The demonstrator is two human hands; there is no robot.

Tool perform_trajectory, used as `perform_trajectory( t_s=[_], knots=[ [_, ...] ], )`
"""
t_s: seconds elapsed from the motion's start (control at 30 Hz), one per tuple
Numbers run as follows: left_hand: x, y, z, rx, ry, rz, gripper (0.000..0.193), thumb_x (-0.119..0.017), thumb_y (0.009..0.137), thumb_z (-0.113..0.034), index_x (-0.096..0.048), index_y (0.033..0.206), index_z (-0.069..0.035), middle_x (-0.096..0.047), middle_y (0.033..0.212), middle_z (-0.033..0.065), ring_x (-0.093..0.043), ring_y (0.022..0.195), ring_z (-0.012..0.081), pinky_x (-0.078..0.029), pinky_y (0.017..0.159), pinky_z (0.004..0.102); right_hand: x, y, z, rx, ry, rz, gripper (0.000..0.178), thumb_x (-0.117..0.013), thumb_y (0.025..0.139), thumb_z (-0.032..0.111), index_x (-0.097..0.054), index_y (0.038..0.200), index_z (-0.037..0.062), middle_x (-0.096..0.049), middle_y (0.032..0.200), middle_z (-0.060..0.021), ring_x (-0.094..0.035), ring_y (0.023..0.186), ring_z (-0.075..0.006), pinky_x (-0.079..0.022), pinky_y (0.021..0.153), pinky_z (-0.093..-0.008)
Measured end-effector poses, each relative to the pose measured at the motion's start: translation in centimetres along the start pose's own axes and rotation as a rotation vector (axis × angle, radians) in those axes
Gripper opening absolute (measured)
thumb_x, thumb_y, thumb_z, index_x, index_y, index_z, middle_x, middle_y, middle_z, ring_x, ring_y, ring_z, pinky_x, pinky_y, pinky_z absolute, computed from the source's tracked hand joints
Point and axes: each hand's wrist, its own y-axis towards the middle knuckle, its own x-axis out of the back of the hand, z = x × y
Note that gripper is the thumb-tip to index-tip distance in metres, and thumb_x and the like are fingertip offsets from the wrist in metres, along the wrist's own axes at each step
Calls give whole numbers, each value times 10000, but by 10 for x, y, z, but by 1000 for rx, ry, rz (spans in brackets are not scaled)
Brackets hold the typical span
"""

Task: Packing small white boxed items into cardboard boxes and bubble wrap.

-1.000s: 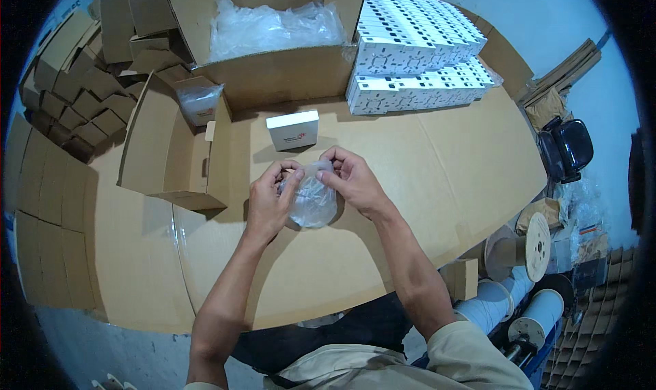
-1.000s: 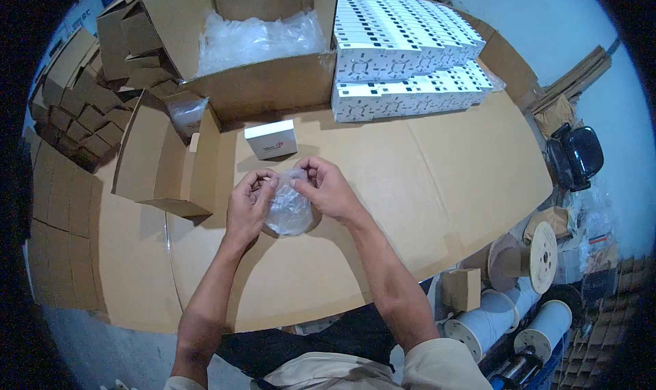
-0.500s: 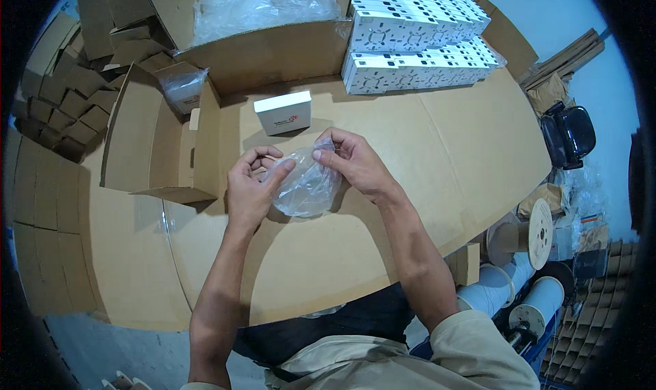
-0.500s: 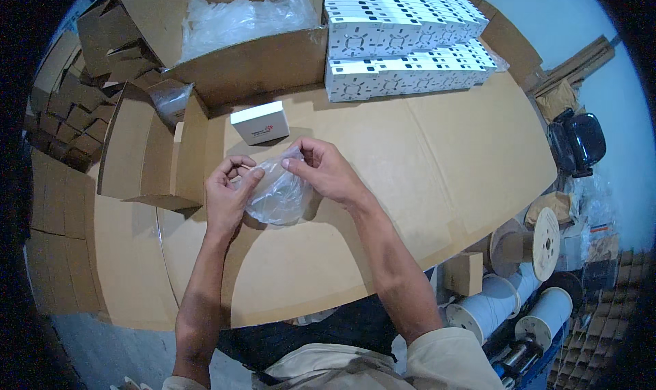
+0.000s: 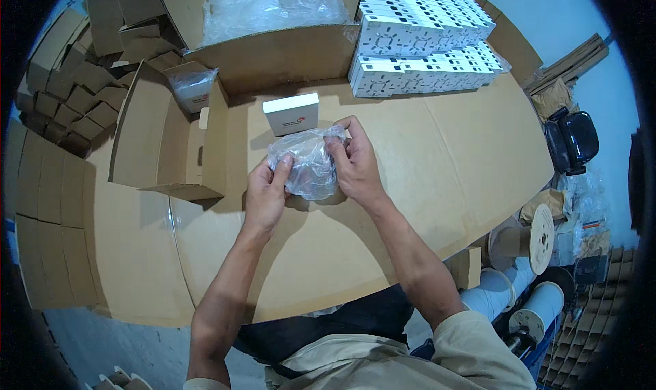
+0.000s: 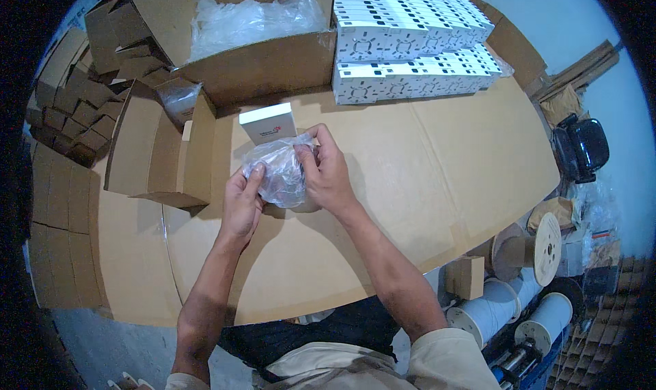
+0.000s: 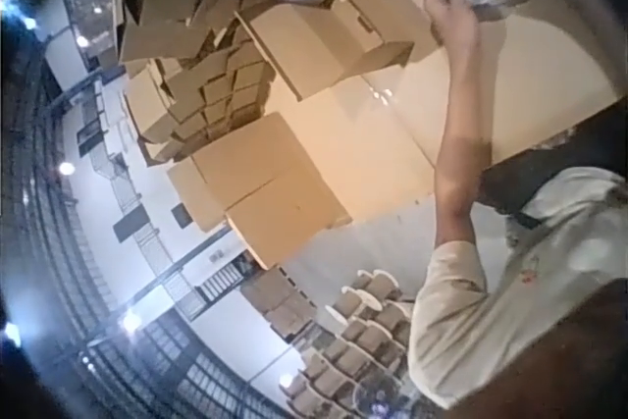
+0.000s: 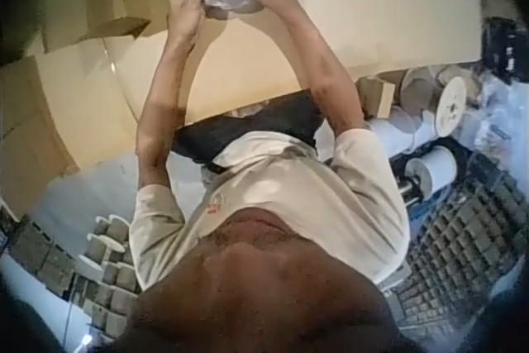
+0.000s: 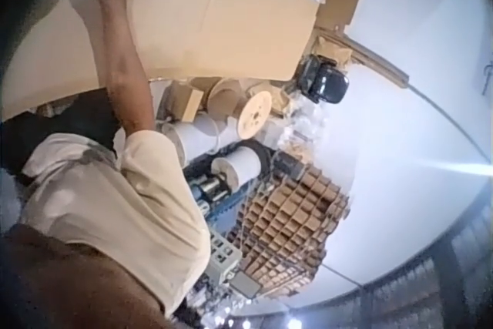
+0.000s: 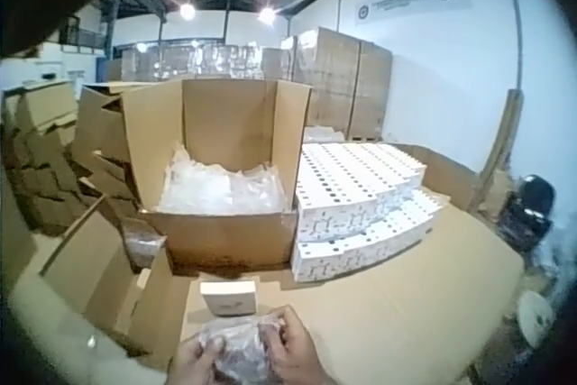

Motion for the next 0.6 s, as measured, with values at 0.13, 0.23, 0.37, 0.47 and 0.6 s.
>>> perform_trajectory(
  t_s=[0.13,0.23,0.37,0.47,0.6],
  knots=[
    [5,4,7,-138,116,-64,297,-489,1097,-218,-606,1245,11,-677,1104,64,-641,990,108,-545,875,302,-7,-3,4,36,-79,-26,85,-560,1019,88,-503,1035,27,-567,645,-37,-503,581,-64,-392,512,-268],
    [-2,6,4,-292,255,-214,305,-490,1097,-231,-655,1057,23,-642,901,3,-542,803,68,-484,712,286,-3,-1,-1,32,-129,24,87,-561,1023,93,-506,1044,29,-543,609,-31,-483,552,-66,-376,494,-284],
    [5,2,-3,-331,483,-275,312,-506,1084,-234,-566,898,9,-523,739,24,-446,717,89,-422,647,304,-2,-3,-1,84,-132,-40,118,-557,1042,143,-516,1024,34,-519,593,-24,-458,544,-71,-365,494,-293],
    [2,-1,-10,-338,629,-321,324,-507,1080,-240,-534,874,9,-495,714,48,-432,697,110,-413,637,311,2,-1,-1,98,-169,-94,171,-536,1063,186,-525,987,33,-486,582,-21,-439,543,-75,-361,496,-297],
    [-1,-3,-15,-435,682,-348,339,-491,1085,-257,-544,882,9,-524,727,48,-465,696,121,-429,635,320,5,2,-4,130,-233,-174,242,-509,1080,222,-531,937,28,-446,572,-26,-428,541,-82,-357,496,-316]
  ],
)
